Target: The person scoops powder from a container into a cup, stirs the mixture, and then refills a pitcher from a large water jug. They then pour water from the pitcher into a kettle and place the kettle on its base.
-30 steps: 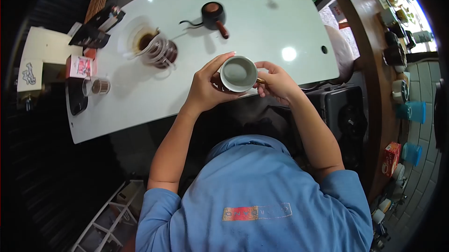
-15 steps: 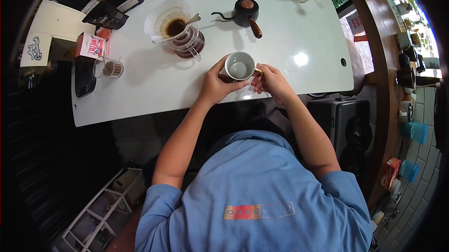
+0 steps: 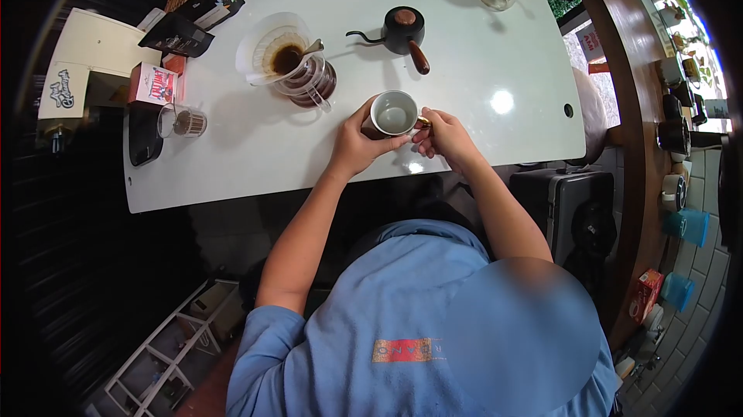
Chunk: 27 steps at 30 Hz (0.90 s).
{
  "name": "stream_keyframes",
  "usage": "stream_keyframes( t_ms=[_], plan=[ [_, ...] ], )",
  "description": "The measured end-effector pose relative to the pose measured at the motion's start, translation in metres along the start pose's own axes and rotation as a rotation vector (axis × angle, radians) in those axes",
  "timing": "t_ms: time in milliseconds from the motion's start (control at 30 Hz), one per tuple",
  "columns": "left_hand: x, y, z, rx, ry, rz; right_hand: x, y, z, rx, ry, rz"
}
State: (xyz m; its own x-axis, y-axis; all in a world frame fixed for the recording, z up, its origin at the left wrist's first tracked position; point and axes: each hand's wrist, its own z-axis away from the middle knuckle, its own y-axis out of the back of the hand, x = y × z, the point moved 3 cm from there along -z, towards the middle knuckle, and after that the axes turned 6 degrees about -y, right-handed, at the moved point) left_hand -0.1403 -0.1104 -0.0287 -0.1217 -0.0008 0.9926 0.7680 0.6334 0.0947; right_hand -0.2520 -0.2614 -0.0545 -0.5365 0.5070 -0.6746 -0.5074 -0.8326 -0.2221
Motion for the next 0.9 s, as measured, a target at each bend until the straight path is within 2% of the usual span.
stream_keyframes(
  t_ms=[267,400,467,500,567,600,667,700,767,900],
  plan=[
    [-0.008,0.003,-0.009,-0.024,0.052,-0.025,0.0,0.001,-0.013,-0.012,0.023,-0.061],
    [-0.016,0.002,-0.008,0.038,-0.025,-0.064,-0.002,-0.001,-0.013,0.032,0.046,-0.124],
    [-0.018,0.005,-0.001,0.192,-0.128,-0.396,0.0,0.004,-0.009,0.049,0.093,-0.17],
    [-0.009,0.008,0.002,0.175,-0.141,-0.39,-0.003,0.005,-0.004,0.064,0.105,-0.18],
    [0.031,0.021,0.007,0.027,0.089,-0.801,-0.008,0.011,0.013,0.188,0.061,-0.085],
    [0.053,0.024,0.002,-0.126,0.318,-0.757,-0.008,0.019,0.018,0.21,0.072,-0.104],
    [0.073,0.022,-0.003,-0.207,0.392,-0.539,-0.005,0.035,0.029,0.178,0.063,-0.028],
    [0.077,0.016,-0.007,-0.232,0.377,-0.546,-0.004,0.042,0.036,0.191,0.087,-0.057],
    [0.087,-0.006,-0.016,-0.379,0.209,-0.184,0.001,0.061,0.047,0.236,0.119,-0.109],
    [0.11,-0.072,-0.045,-0.615,0.073,-0.176,0.005,0.104,0.087,0.346,0.228,-0.214]
  ],
)
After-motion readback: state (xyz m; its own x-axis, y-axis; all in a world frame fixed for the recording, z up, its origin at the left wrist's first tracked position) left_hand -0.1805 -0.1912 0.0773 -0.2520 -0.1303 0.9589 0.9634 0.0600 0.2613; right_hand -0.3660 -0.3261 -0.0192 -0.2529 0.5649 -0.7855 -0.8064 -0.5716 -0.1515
